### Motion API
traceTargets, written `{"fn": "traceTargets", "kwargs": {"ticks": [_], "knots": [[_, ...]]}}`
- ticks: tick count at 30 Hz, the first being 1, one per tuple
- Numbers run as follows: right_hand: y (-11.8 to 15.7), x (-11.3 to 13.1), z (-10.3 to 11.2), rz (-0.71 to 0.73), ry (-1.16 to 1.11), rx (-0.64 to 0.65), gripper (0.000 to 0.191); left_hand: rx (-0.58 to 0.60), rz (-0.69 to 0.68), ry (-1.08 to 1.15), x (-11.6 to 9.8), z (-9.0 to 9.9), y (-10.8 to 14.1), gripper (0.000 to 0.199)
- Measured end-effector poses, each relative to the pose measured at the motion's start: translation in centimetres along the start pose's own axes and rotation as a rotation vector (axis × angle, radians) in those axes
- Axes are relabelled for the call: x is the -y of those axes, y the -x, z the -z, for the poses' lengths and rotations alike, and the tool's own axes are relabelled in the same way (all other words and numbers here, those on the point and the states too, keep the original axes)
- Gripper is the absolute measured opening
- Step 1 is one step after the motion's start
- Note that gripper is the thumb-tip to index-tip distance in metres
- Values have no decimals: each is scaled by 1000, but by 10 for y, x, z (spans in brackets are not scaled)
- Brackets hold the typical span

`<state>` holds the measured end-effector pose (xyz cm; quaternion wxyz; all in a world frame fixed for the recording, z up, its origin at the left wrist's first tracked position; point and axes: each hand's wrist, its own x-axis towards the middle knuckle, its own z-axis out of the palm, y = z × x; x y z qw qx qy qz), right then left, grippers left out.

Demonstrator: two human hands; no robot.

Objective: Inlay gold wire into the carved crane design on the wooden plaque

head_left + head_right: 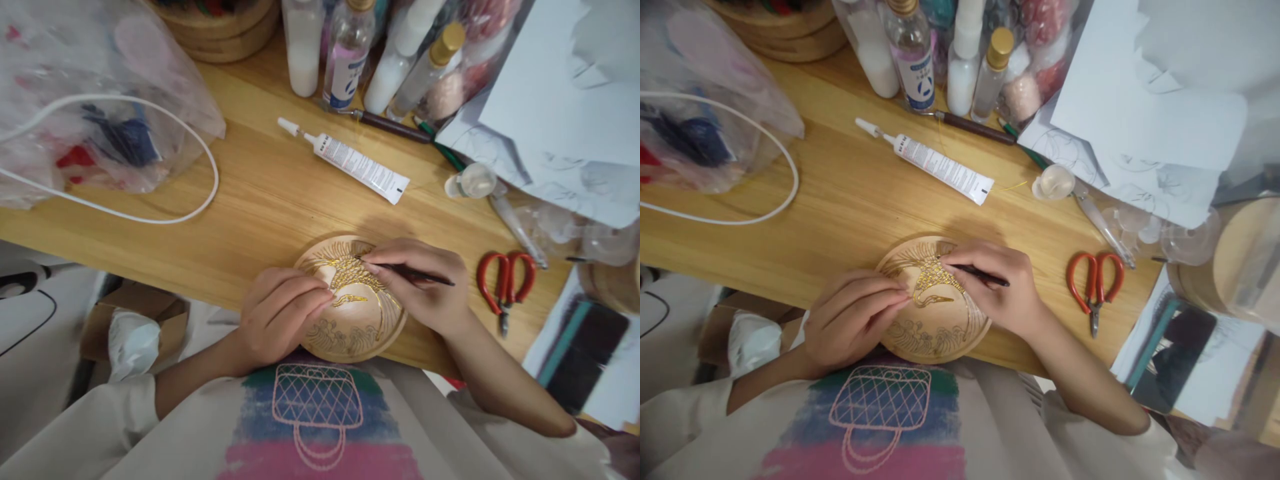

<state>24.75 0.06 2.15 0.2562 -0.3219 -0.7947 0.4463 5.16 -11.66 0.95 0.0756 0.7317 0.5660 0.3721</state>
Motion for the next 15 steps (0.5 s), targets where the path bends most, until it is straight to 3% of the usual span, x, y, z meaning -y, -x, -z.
{"fn": "traceTargets", "kwargs": {"ticks": [15], "knots": [[-3,1,0,-54,-21,11,16,5,-4,-10,0,1,-1,4]]}}
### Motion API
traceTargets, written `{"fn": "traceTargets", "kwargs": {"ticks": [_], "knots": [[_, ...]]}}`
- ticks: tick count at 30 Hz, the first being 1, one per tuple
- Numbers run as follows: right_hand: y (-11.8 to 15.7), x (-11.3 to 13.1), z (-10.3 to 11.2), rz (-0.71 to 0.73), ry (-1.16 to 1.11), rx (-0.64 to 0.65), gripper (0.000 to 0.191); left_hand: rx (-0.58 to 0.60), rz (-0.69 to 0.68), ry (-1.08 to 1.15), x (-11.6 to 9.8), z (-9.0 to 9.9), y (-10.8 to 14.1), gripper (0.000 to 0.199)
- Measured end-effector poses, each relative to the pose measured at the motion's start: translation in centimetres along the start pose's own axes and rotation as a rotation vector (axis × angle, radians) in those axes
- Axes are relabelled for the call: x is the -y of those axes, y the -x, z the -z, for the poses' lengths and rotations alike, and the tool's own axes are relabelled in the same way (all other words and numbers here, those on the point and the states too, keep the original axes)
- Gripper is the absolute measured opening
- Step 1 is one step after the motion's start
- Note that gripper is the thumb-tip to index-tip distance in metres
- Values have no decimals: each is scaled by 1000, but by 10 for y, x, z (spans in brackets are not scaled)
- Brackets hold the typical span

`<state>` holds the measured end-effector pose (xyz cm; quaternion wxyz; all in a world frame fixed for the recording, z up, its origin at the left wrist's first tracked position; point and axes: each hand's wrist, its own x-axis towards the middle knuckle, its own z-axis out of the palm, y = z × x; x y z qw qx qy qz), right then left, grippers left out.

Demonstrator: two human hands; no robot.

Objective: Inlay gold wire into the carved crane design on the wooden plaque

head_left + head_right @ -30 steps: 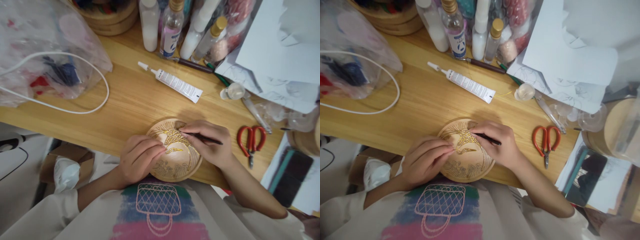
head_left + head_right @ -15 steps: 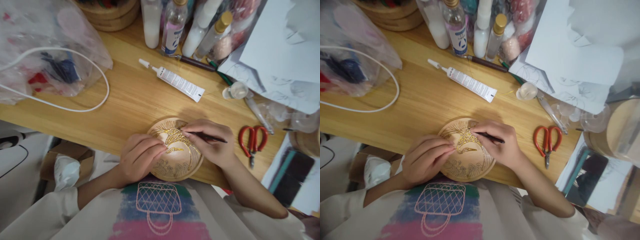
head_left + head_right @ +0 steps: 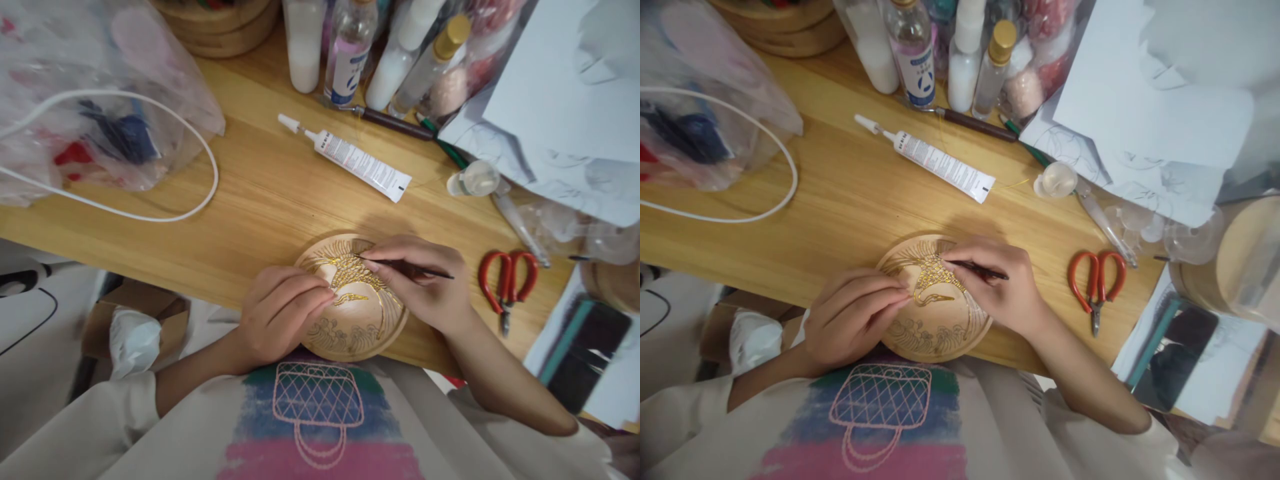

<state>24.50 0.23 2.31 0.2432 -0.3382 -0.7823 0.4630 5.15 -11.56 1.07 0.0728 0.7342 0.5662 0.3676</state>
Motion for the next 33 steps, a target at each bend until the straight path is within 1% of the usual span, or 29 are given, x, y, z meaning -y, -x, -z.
{"fn": "traceTargets", "kwargs": {"ticks": [13,27,30,33], "knots": [[1,0,0,8,12,14,15,-1,7,6,0,0,0,6],[1,1,5,-6,-53,55,12,-1,5,9,-1,0,0,5],[0,1,5,-7,-94,42,12,5,7,21,0,-1,1,7],[0,1,4,21,-142,5,16,5,30,50,1,1,0,8]]}}
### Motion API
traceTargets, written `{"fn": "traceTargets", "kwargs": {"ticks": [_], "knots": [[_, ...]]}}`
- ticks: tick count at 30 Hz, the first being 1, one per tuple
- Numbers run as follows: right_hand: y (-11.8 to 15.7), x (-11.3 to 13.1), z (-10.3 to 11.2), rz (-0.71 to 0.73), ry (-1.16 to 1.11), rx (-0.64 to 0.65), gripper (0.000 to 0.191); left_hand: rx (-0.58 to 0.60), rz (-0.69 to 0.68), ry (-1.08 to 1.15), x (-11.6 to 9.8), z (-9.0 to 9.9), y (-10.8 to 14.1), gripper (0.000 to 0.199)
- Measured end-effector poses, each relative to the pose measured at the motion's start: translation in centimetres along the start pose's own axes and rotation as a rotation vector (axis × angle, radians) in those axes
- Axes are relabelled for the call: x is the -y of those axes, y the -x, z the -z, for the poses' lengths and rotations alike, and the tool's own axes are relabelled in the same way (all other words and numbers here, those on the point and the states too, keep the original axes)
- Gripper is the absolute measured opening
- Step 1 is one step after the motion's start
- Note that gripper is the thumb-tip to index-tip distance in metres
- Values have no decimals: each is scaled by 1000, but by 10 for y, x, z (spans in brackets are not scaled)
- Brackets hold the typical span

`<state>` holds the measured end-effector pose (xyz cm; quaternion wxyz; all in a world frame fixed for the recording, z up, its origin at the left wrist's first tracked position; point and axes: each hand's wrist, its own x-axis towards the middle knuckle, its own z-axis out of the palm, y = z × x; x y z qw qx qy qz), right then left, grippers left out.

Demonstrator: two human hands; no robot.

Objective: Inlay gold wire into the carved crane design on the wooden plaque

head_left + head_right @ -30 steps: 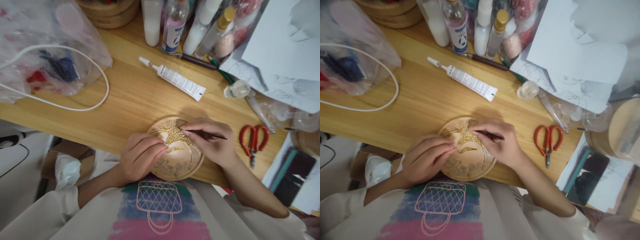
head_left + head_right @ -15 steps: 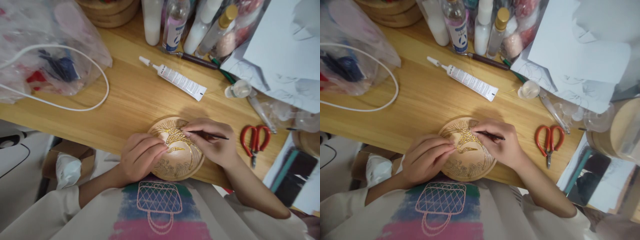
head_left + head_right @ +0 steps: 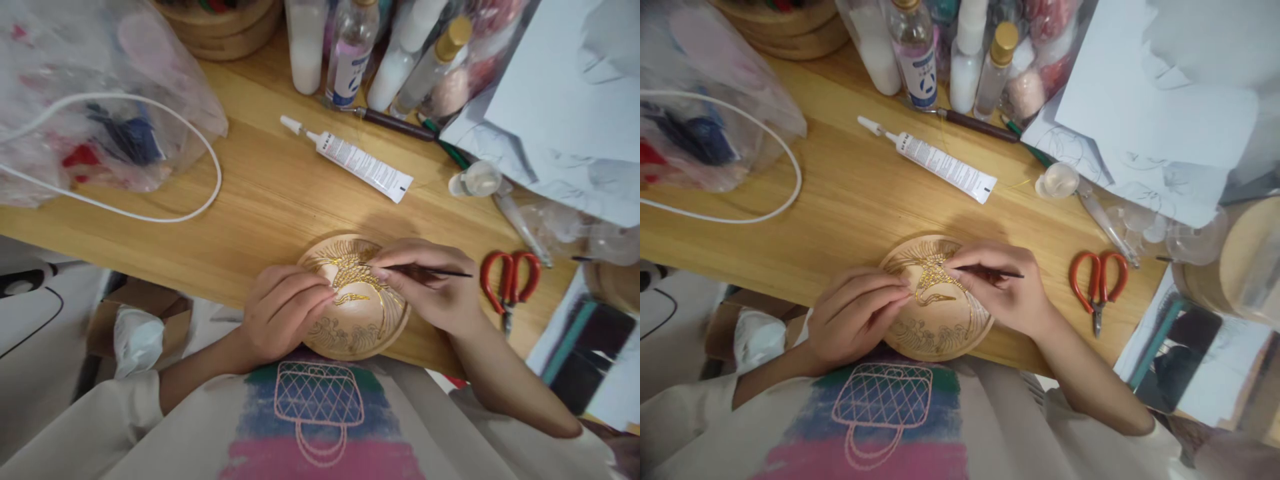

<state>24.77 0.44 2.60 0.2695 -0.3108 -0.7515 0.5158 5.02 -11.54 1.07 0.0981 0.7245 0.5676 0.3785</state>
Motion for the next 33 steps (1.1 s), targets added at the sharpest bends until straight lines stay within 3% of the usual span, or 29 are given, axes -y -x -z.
{"fn": "traceTargets", "kwargs": {"ticks": [4,9,12,14,20,25,33], "knots": [[3,3,0,62,-55,-71,25,40,173,167,-3,7,-7,9],[10,8,3,133,-136,-71,35,50,650,678,-11,15,-28,3],[14,11,4,187,-175,-61,38,163,965,1006,-13,16,-40,8],[16,13,4,210,-199,-60,38,221,1099,1125,-16,15,-45,11],[17,20,2,238,-213,-51,37,251,1217,1301,-25,11,-48,18],[15,24,2,286,-198,-53,32,257,1208,1326,-28,8,-49,24],[16,25,5,363,3,14,34,246,1158,1176,-23,8,-47,20]]}}
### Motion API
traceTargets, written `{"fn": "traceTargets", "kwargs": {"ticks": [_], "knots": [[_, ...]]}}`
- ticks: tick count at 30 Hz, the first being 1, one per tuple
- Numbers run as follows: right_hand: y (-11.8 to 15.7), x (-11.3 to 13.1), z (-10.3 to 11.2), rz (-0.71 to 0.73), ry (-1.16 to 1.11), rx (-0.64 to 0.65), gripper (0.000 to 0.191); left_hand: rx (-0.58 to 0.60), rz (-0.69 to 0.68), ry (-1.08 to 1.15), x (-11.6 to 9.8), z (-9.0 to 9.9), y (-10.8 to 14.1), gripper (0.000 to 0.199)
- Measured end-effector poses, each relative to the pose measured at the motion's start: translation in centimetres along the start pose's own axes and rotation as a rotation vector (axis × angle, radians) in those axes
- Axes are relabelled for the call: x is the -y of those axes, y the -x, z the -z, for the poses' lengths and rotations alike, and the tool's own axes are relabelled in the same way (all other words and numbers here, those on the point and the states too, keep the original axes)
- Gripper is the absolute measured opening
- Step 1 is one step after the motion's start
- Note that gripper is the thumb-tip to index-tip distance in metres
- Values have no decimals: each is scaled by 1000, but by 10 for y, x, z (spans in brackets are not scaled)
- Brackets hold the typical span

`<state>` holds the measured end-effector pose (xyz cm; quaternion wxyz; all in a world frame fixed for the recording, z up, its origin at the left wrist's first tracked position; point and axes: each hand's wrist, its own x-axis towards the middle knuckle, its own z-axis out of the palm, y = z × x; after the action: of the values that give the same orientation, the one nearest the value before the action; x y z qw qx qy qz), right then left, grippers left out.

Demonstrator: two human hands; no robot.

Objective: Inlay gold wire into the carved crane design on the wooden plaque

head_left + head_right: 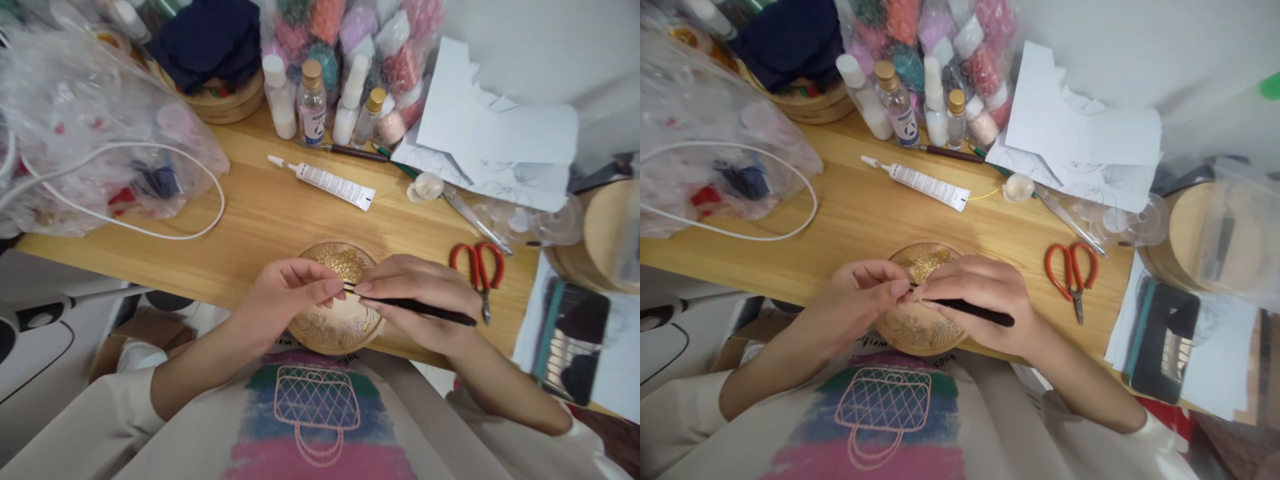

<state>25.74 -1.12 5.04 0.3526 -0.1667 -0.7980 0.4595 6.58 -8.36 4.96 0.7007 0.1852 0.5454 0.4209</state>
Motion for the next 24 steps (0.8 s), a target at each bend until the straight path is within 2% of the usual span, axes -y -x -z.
{"fn": "traceTargets", "kwargs": {"ticks": [2,3,5,7,9,11,14,18,22,24], "knots": [[0,-1,0,-15,8,-29,33,-83,-77,-81,0,6,1,19],[0,-2,0,-44,11,-87,31,-155,-132,-138,0,11,1,18],[0,-6,-1,-141,33,-267,25,-315,-251,-279,2,21,3,14],[0,-12,-2,-267,81,-426,19,-412,-370,-434,6,30,4,9],[0,-19,-5,-357,136,-472,15,-453,-468,-548,12,36,3,8],[0,-26,-8,-394,178,-454,11,-480,-535,-600,19,40,1,9],[-1,-33,-12,-401,198,-446,6,-504,-542,-601,23,40,-3,7],[0,-44,-13,-449,135,-530,3,-502,-502,-535,20,41,-4,6],[1,-53,-10,-523,48,-586,8,-508,-416,-343,16,48,-7,15],[0,-54,-9,-530,36,-592,11,-474,-401,-217,13,56,-7,22]]}}
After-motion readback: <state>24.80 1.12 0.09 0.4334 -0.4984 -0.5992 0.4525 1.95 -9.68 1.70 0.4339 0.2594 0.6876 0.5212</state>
